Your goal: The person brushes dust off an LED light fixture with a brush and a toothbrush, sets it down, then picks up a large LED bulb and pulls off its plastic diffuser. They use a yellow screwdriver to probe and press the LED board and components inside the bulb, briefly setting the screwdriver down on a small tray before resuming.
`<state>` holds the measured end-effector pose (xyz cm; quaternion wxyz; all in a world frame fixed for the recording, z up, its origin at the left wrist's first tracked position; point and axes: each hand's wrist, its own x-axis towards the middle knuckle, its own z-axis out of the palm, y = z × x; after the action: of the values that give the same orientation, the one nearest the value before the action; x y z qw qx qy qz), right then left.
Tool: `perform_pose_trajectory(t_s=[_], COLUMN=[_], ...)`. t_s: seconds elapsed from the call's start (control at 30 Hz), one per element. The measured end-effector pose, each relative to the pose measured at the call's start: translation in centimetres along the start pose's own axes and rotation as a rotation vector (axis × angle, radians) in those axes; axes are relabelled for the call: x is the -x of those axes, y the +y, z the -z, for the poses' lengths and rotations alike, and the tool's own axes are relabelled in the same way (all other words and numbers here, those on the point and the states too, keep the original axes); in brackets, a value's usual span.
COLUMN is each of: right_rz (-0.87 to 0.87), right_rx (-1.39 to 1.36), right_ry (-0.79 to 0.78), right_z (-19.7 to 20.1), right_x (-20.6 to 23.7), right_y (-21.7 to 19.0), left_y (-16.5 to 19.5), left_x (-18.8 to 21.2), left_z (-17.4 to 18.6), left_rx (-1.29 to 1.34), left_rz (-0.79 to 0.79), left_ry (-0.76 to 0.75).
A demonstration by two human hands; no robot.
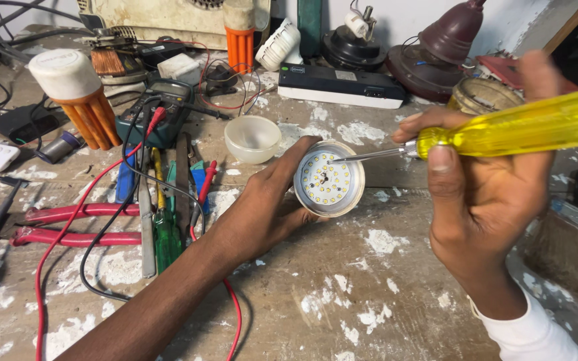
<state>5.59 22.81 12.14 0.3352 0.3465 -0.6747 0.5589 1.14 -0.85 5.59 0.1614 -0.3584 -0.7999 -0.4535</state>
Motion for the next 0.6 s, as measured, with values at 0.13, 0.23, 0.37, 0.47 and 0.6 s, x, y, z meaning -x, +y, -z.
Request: perform_pose_trajectory(t_s=[0.13,0.23,0.37,0.47,0.6], right_rz=[-0.009,0.049,0.111,0.035,0.074], right_rx=[-0.061,-0.051,0.162,0.296,0.127], right_ry=[-0.048,-0.097,-0.135,-0.112,-0.004], right_z=[-0.5,-1.0,-1.6,-1.7,-2.1], right_x=[-1.0,-2.3,-3.7,-3.6,-3.4], right_y=[-0.1,0.0,0.0,-0.3,0.3], left_y=[0.3,0.6,1.3,1.8,1.9], left_x=[-0.3,-1.0,-2.2,-2.5,-1.8], left_z=[0.1,0.3,0.2,-0.1,0.3], left_rx=[-0.016,-0.048,0.035,0.049,0.057], left_rz=[-0.020,-0.042,-0.081,0.027,0.013], left_ry=[-0.001,-0.040,-0.154,-0.207,-0.169])
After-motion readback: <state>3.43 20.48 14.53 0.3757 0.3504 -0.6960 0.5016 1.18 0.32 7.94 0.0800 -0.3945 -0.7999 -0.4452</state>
